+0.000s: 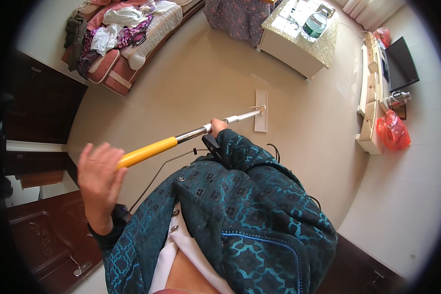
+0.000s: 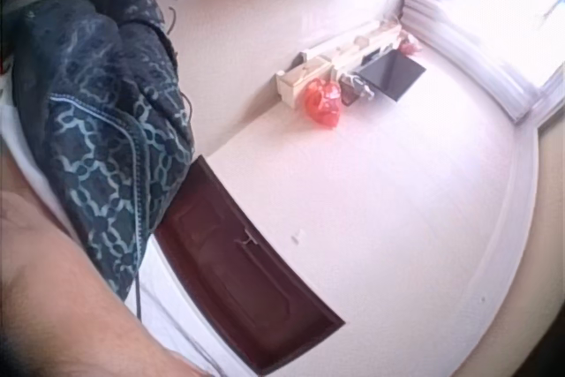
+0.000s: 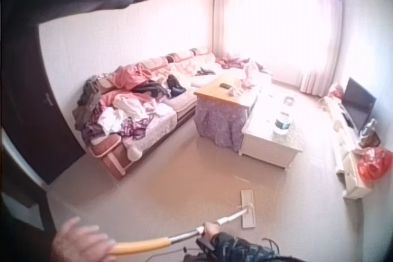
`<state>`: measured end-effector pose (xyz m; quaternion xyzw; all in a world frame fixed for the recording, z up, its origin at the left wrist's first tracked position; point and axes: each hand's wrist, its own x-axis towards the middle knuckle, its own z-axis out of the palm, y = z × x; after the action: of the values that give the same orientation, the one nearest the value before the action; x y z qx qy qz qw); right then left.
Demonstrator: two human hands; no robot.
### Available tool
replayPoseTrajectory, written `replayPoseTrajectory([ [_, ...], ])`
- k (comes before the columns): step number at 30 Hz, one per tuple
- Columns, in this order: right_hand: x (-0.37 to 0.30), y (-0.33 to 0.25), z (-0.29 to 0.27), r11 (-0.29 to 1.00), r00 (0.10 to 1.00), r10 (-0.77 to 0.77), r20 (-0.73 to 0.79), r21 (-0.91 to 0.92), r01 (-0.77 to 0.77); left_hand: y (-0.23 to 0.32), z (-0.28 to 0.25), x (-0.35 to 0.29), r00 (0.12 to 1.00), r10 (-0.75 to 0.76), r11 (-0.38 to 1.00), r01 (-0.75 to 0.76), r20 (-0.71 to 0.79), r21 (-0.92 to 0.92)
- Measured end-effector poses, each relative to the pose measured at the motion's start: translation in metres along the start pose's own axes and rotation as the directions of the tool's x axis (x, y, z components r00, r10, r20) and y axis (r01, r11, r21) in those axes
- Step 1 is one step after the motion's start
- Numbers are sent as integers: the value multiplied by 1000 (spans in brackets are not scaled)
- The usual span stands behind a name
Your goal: The person assembles a mop by connecting a yellow handle to a mop head. They then extend the telescopic handle to its full length and hold the assembled mop upright in the room.
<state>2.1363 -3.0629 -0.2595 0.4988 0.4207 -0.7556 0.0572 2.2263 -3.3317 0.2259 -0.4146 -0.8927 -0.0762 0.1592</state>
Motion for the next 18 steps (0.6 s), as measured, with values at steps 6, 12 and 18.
replayPoseTrajectory([
  [6,-54,-18,19,974,994,60,95,211,-79,-51,52,-32,918,-369,248,247,144,-937],
  [12,-65,-10,46,964,987,152,47,211,-159,-62,99,-53,976,-209,-48,-69,-58,-996],
  [18,-107,32,146,956,938,291,191,-99,-277,-80,52,-119,848,-492,159,-136,-198,-978],
])
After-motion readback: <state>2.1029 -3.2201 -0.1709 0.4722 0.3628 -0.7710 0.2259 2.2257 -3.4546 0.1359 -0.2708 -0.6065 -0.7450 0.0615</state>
